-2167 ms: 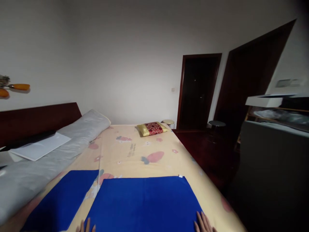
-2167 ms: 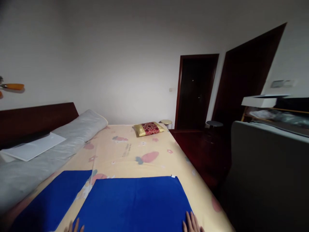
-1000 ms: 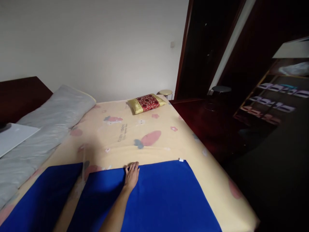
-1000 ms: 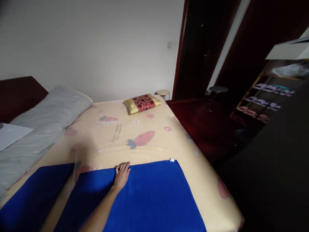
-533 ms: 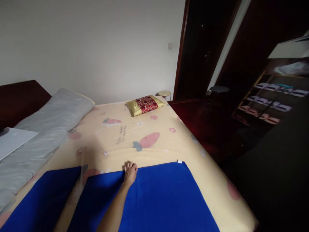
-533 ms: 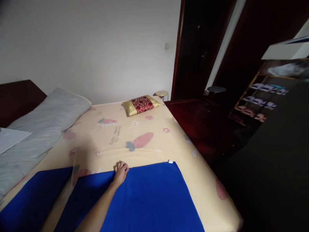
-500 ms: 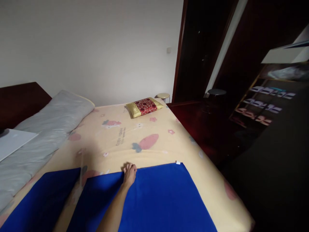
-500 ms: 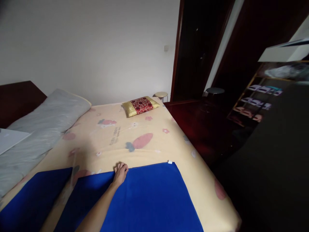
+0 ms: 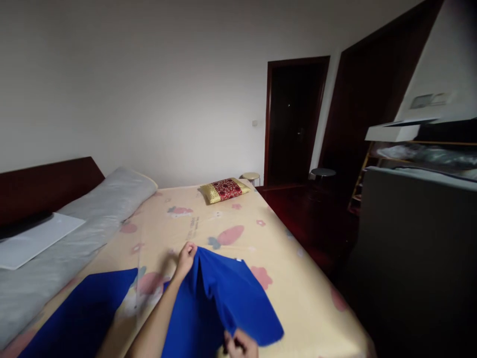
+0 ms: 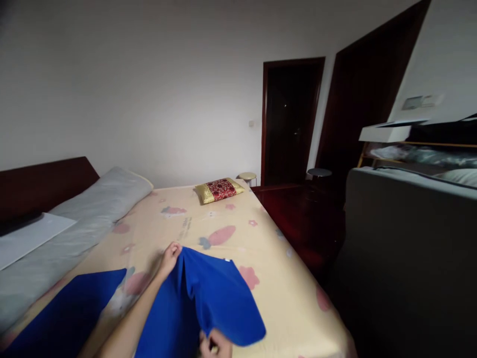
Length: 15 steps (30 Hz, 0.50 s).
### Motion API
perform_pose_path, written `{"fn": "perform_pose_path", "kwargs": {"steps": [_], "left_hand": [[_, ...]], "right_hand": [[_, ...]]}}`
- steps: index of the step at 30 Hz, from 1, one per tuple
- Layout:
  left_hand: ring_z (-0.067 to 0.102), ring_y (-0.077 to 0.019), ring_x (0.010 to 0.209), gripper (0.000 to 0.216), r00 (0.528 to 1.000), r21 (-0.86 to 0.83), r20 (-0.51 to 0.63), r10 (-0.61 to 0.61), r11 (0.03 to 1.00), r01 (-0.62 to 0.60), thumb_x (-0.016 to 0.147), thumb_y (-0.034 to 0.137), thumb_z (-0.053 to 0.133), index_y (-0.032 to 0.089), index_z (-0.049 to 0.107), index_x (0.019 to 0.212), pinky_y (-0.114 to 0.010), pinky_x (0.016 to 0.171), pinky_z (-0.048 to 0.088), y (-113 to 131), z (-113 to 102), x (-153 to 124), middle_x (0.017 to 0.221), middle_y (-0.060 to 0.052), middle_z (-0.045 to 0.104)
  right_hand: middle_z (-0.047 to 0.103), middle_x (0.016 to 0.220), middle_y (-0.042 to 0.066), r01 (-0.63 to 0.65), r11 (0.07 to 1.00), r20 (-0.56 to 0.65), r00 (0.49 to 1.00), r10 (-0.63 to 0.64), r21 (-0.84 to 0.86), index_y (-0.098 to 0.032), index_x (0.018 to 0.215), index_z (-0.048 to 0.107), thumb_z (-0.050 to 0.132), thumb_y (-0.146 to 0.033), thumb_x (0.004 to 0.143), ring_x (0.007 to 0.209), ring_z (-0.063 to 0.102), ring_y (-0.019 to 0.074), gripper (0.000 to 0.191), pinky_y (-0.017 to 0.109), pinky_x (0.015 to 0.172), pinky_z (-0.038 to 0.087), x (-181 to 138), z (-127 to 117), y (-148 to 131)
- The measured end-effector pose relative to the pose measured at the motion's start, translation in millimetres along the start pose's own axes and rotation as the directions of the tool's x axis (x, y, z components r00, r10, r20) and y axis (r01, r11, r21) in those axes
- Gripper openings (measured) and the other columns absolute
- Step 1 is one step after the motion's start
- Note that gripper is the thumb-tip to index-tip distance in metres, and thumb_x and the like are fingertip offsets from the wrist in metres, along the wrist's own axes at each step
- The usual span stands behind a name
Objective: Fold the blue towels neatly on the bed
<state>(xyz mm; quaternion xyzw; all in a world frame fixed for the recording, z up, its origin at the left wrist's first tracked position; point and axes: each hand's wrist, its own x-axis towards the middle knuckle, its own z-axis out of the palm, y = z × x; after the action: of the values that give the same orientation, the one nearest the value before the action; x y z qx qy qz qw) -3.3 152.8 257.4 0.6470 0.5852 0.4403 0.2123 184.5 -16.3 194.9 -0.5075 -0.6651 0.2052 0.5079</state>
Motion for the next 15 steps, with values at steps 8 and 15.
{"fn": "perform_pose_path", "kwargs": {"steps": [8, 15], "left_hand": [[0.065, -0.0167, 0.073, 0.058, 0.957, -0.413, -0.275, -0.093, 0.91, -0.031, 0.065, 0.059, 0.072, 0.017, 0.059, 0.103, -0.029, 0.071, 0.05, 62, -148, -84, 0.073, -0.001, 0.068], [0.067, -0.0215, 0.071, 0.06, 0.989, -0.469, 0.018, -0.145, 0.873, 0.137, 0.058, 0.052, 0.08, 0.014, 0.071, 0.103, -0.033, 0.069, 0.053, 95, -184, -150, 0.078, -0.008, 0.076]], "right_hand": [[0.054, 0.053, -0.001, -0.046, 0.963, -0.061, 0.996, 0.065, 0.267, -0.02, 0.058, 0.058, 0.059, -0.062, 0.077, 0.053, 0.047, 0.0132, 0.047, 0.027, 0.052, 0.039, 55, -133, -60], [0.057, 0.06, 0.001, -0.057, 0.956, -0.085, 0.993, 0.085, 0.287, -0.021, 0.065, 0.059, 0.054, -0.064, 0.081, 0.06, 0.054, 0.0162, 0.045, 0.028, 0.057, 0.046, 31, -178, -71]]}}
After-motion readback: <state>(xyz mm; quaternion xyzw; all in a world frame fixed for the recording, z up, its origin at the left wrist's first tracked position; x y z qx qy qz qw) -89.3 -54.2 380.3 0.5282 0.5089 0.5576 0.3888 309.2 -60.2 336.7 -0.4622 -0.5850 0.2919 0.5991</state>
